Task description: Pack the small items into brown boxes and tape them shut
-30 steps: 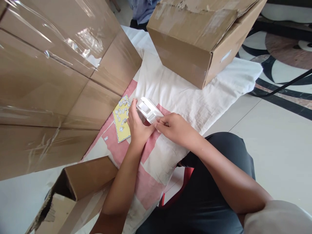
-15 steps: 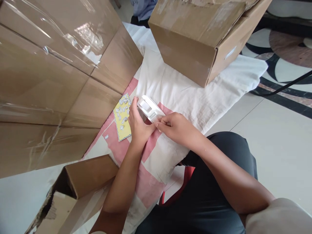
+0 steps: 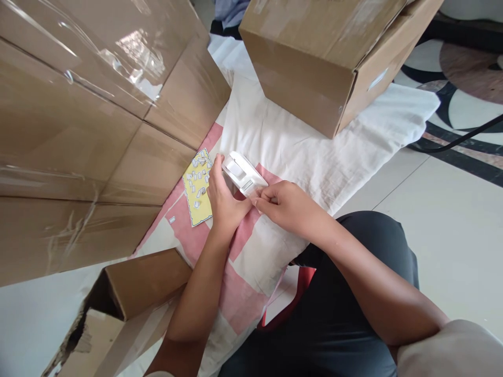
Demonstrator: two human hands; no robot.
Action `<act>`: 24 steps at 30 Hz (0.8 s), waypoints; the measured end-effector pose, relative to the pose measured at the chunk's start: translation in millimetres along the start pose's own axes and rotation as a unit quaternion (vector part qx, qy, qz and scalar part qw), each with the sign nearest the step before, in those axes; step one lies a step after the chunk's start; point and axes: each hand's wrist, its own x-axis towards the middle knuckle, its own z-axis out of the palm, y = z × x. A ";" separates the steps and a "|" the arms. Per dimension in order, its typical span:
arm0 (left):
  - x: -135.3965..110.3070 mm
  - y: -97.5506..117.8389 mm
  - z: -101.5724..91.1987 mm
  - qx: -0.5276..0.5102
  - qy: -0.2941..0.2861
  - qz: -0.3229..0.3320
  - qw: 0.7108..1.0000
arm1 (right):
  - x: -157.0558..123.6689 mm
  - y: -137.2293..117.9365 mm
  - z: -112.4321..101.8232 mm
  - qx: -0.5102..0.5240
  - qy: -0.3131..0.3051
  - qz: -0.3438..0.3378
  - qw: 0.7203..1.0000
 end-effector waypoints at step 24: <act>2.4 -5.5 1.5 -0.080 0.022 0.009 0.997 | 11.6 1.9 6.4 -0.180 0.004 0.032 0.983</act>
